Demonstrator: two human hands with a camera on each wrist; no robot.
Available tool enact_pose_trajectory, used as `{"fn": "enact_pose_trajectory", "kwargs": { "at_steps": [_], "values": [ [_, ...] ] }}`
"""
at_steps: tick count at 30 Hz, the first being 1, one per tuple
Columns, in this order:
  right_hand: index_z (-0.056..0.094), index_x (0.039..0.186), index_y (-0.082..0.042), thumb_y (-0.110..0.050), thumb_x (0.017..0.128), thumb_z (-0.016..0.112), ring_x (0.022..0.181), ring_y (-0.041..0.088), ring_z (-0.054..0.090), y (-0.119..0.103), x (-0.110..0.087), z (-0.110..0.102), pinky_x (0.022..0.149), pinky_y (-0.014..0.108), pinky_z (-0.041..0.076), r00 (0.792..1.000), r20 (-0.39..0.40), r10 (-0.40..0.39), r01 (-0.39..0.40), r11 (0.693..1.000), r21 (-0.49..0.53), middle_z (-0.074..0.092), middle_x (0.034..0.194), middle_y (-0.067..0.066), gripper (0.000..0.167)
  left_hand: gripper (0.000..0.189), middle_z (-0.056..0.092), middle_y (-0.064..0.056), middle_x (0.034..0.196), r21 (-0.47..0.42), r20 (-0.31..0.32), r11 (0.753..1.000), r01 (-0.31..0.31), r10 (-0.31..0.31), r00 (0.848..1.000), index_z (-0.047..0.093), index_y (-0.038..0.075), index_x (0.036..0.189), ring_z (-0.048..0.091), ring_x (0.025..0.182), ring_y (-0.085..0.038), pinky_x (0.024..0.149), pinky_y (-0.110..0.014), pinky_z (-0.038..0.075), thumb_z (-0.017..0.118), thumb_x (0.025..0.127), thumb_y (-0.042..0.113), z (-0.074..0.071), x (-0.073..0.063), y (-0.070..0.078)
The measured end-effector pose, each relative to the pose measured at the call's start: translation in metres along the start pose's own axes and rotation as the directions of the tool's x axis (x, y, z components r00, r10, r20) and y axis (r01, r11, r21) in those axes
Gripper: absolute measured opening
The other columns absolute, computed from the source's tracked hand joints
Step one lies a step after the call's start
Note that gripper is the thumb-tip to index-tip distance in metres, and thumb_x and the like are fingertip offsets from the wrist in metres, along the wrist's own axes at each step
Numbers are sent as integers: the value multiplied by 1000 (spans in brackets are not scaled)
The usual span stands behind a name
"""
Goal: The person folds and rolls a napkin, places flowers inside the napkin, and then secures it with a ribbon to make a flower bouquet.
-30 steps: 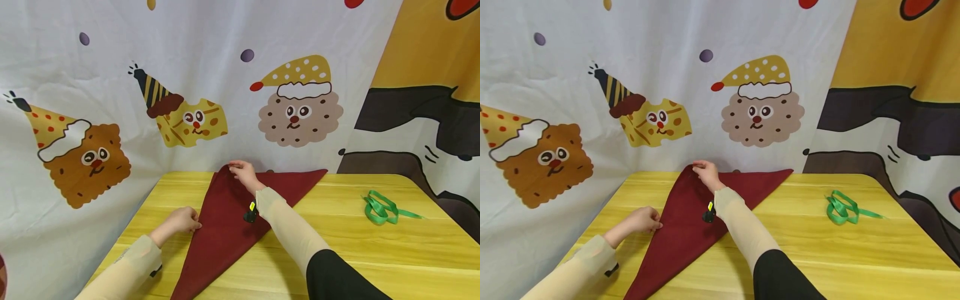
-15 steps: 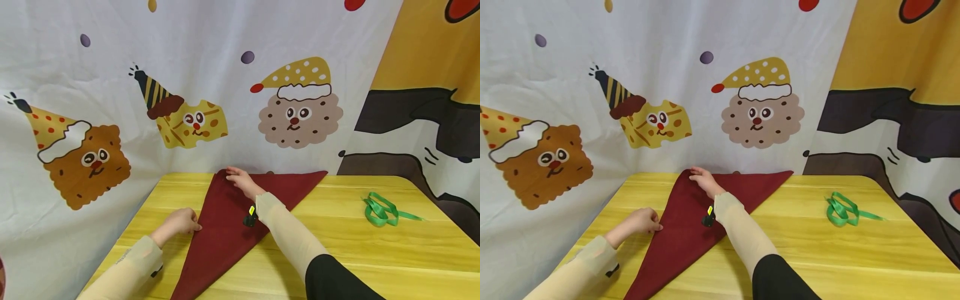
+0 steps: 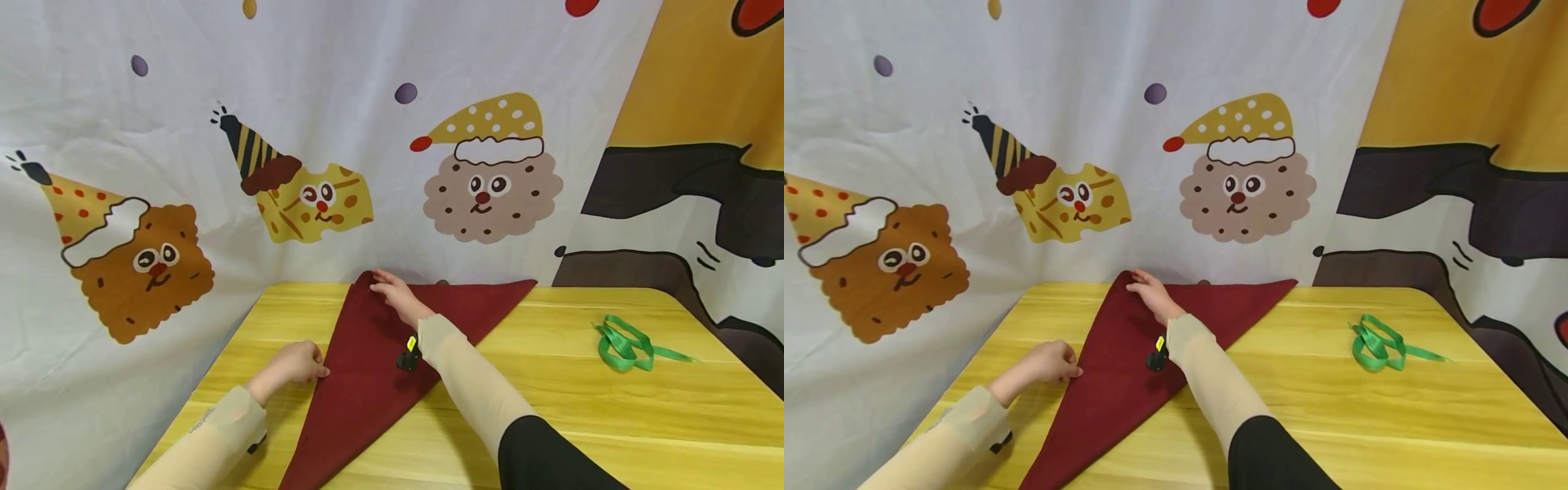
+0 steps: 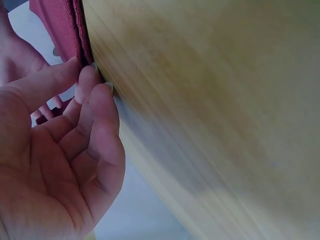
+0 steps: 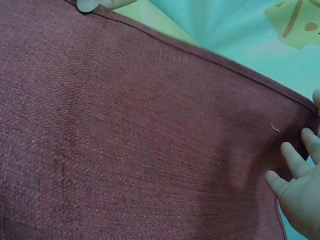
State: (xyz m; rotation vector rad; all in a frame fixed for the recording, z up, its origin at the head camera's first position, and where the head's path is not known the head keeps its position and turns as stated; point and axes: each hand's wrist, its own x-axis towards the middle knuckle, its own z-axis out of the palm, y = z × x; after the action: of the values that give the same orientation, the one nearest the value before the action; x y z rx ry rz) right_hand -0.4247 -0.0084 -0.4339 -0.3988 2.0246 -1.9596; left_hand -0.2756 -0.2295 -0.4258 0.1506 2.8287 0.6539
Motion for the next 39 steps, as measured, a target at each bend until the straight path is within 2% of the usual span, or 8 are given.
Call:
{"fn": "enact_pose_trajectory", "kwargs": {
  "at_steps": [5,9,13,17,21,26,33,39],
  "values": [
    [27,154,-12,-20,99,55,140,26,30,-1,1,-1,110,53,25,1000,7,9,-9,1000,5,35,153,6,63,42,58,-2,55,-8,-2,1000,6,-6,1000,47,15,54,45,46,-12,46,-26,36,74,85,21,0,1,-2],
    [24,155,-12,-22,98,56,141,25,28,2,3,1,111,51,24,999,35,22,-21,1000,-23,32,155,6,65,42,58,-1,55,-2,1,1000,8,-8,1000,47,15,53,45,46,-12,46,-26,36,74,85,21,1,2,-2],
    [16,156,-10,-26,99,56,144,25,21,4,1,5,113,46,21,997,69,44,-35,993,-116,25,157,9,72,42,58,-2,55,2,7,1000,6,-6,1000,49,15,53,44,45,-12,46,-26,36,73,86,22,1,3,-1],
    [10,157,-11,-31,98,56,144,25,20,4,-4,8,113,45,20,992,96,79,-54,970,-235,23,158,10,77,38,59,-3,56,8,12,1000,9,-9,1000,54,13,55,47,46,-13,46,-27,39,73,87,22,1,4,0],
    [21,155,-8,-31,98,58,142,27,27,6,-6,9,112,43,25,988,113,102,-54,929,-367,29,155,12,72,39,59,-2,56,7,24,1000,14,-14,1000,52,14,55,48,47,-12,46,-27,39,73,87,22,0,4,0],
    [36,149,-4,-28,98,57,138,27,35,5,-9,6,108,41,32,980,164,112,-6,844,-537,36,151,12,60,42,59,-3,56,0,32,1000,12,-12,999,48,15,54,45,45,-12,45,-26,36,72,88,22,-2,3,0],
    [45,144,-2,-26,97,57,134,28,39,6,-12,0,105,40,36,971,215,109,51,777,-628,39,149,14,53,35,60,-3,56,10,24,1000,10,-11,1000,59,10,57,51,48,-15,46,-27,40,72,88,22,-4,1,2],
    [49,140,-2,-23,97,57,137,30,36,10,-14,-4,106,41,35,967,234,104,80,746,-661,31,153,18,49,33,61,-3,57,3,28,1000,22,-22,999,62,8,59,58,51,-17,47,-28,44,73,87,21,-3,2,0]
  ]
}}
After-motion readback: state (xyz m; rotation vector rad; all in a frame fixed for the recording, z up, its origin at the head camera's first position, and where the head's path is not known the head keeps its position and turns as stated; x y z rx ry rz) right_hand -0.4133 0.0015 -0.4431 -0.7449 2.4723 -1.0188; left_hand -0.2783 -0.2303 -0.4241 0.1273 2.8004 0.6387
